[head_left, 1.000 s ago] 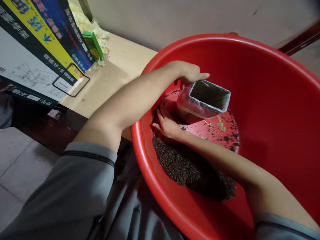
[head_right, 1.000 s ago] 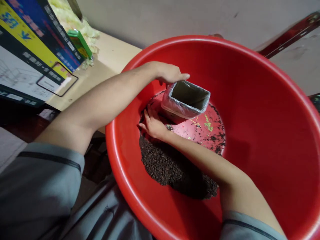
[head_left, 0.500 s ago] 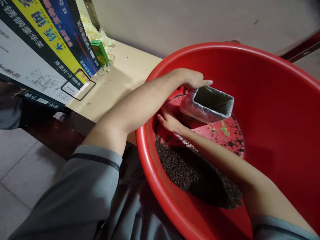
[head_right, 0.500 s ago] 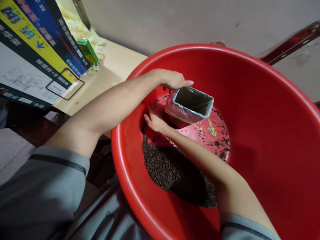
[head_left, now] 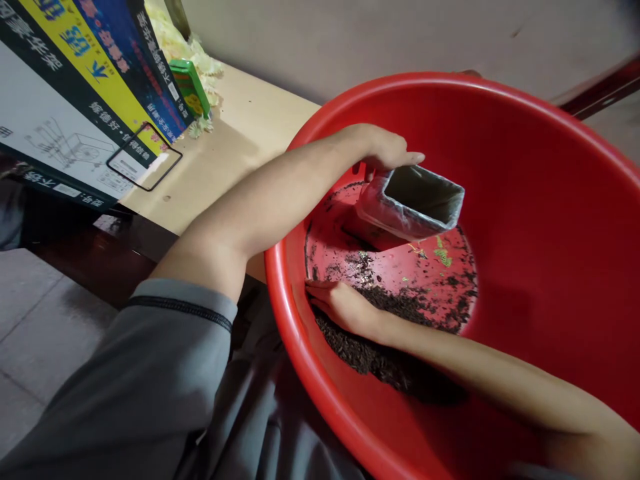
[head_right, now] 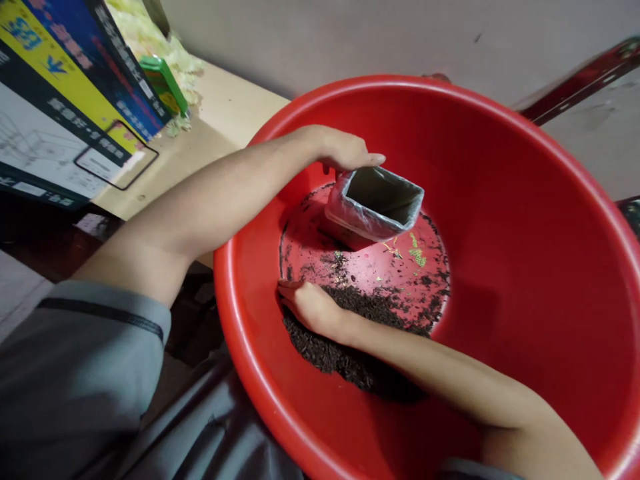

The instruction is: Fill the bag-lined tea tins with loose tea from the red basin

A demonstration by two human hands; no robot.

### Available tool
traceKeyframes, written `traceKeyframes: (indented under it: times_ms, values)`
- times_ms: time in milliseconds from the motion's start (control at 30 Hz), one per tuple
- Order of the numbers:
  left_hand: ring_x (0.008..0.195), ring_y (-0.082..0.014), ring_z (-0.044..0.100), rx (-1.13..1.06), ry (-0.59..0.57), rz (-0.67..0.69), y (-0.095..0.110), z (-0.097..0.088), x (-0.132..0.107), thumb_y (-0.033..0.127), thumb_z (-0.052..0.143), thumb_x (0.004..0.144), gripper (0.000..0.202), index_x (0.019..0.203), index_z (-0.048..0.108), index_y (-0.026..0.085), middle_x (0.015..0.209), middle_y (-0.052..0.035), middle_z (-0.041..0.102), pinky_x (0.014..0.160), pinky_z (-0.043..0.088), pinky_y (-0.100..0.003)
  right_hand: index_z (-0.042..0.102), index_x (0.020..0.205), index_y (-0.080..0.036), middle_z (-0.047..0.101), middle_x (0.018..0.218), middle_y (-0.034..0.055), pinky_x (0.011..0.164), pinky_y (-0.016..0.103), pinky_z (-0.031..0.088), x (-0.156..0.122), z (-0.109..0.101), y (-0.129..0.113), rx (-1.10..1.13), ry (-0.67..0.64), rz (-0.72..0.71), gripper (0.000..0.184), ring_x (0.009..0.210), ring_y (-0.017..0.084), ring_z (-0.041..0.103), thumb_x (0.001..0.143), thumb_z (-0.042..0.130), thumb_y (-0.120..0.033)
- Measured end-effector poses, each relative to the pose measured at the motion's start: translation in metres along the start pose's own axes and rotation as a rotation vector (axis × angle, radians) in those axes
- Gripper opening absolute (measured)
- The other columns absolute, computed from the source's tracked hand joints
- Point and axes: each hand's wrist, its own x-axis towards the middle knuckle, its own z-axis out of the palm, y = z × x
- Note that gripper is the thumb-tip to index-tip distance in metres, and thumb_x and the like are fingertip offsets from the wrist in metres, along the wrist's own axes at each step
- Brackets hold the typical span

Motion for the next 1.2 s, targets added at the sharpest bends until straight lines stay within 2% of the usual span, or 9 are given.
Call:
traceKeyframes:
  times_ms: [133, 300, 467, 567, 733, 833, 900, 1033, 1200]
  values:
    - [0.103, -0.0326, 0.065, 0.027, -0.026, 0.018, -0.002, 0.000, 0.001, 0.068, 0.040, 0.095, 0.065, 0.103, 0.073, 0.012, 0.097, -0.0143, 0.072, 0.092, 0.046, -0.041, 0.075, 0.092, -0.013, 0.076, 0.100, 0.0130, 0.084, 0.028, 0.055, 0.006, 0.002, -0.013, -0.064, -0.039, 0.139, 0.022, 0.090, 0.019, 0.073, 0.094, 0.053, -0.007]
    - [0.112, -0.0342, 0.063, 0.024, -0.047, 0.019, -0.003, -0.002, 0.004, 0.065, 0.041, 0.097, 0.062, 0.105, 0.073, 0.012, 0.108, -0.0135, 0.068, 0.094, 0.046, -0.044, 0.079, 0.089, -0.016, 0.078, 0.093, 0.0099, 0.079, 0.026, 0.052, 0.011, -0.002, -0.007, -0.028, -0.062, 0.170, 0.023, 0.083, 0.019, 0.072, 0.086, 0.059, -0.004]
    - [0.116, -0.0336, 0.060, 0.018, -0.071, -0.027, -0.003, -0.002, 0.007, 0.066, 0.039, 0.098, 0.063, 0.108, 0.071, 0.013, 0.112, -0.0115, 0.067, 0.095, 0.046, -0.043, 0.081, 0.091, -0.018, 0.080, 0.089, 0.0057, 0.081, 0.027, 0.053, 0.020, -0.012, 0.013, 0.179, -0.055, 0.198, 0.018, 0.080, 0.018, 0.073, 0.081, 0.069, -0.009]
    - [0.114, -0.0330, 0.061, 0.029, -0.067, -0.038, -0.004, -0.002, 0.006, 0.068, 0.040, 0.095, 0.064, 0.112, 0.071, 0.015, 0.112, -0.0121, 0.069, 0.094, 0.046, -0.042, 0.081, 0.087, -0.017, 0.079, 0.081, 0.0037, 0.072, 0.028, 0.056, 0.021, -0.038, 0.024, 0.409, -0.029, 0.283, 0.011, 0.069, 0.016, 0.071, 0.079, 0.075, -0.022]
    - [0.108, -0.0300, 0.063, 0.040, -0.061, -0.050, -0.003, -0.003, 0.002, 0.068, 0.039, 0.094, 0.065, 0.115, 0.073, 0.017, 0.108, -0.0124, 0.071, 0.092, 0.046, -0.039, 0.080, 0.091, -0.017, 0.078, 0.083, 0.0050, 0.068, 0.032, 0.060, 0.000, -0.123, 0.019, 0.560, 0.251, 0.273, 0.031, 0.067, 0.015, 0.069, 0.075, 0.081, -0.044]
    - [0.107, -0.0295, 0.063, 0.039, -0.054, -0.054, -0.002, -0.003, 0.001, 0.067, 0.040, 0.093, 0.065, 0.118, 0.073, 0.016, 0.107, -0.0128, 0.072, 0.091, 0.046, -0.038, 0.080, 0.088, -0.020, 0.077, 0.080, 0.0035, 0.065, 0.031, 0.059, -0.018, -0.170, 0.004, 0.473, 0.489, 0.287, 0.029, 0.065, 0.014, 0.067, 0.071, 0.085, -0.043]
    - [0.107, -0.0290, 0.063, 0.035, -0.053, -0.053, -0.001, -0.003, 0.001, 0.066, 0.041, 0.093, 0.065, 0.120, 0.073, 0.017, 0.107, -0.0126, 0.072, 0.092, 0.046, -0.037, 0.081, 0.089, -0.020, 0.077, 0.081, 0.0035, 0.069, 0.033, 0.060, -0.025, -0.190, -0.002, 0.401, 0.640, 0.338, 0.026, 0.068, 0.015, 0.068, 0.071, 0.086, -0.038]
    - [0.107, -0.0281, 0.063, 0.039, -0.061, -0.039, -0.001, -0.002, 0.001, 0.064, 0.038, 0.095, 0.065, 0.123, 0.071, 0.016, 0.108, -0.0120, 0.072, 0.092, 0.046, -0.037, 0.080, 0.094, -0.019, 0.076, 0.084, 0.0053, 0.079, 0.038, 0.060, -0.028, -0.204, 0.010, 0.202, 0.800, 0.397, 0.023, 0.077, 0.018, 0.071, 0.075, 0.083, -0.031]
    - [0.105, -0.0283, 0.064, 0.054, -0.044, -0.050, -0.002, -0.003, 0.002, 0.066, 0.039, 0.096, 0.066, 0.117, 0.073, 0.015, 0.106, -0.0123, 0.072, 0.089, 0.046, -0.038, 0.078, 0.093, -0.023, 0.077, 0.092, 0.0064, 0.091, 0.042, 0.059, -0.028, -0.202, 0.041, -0.065, 0.817, 0.239, 0.012, 0.087, 0.021, 0.072, 0.083, 0.075, -0.026]
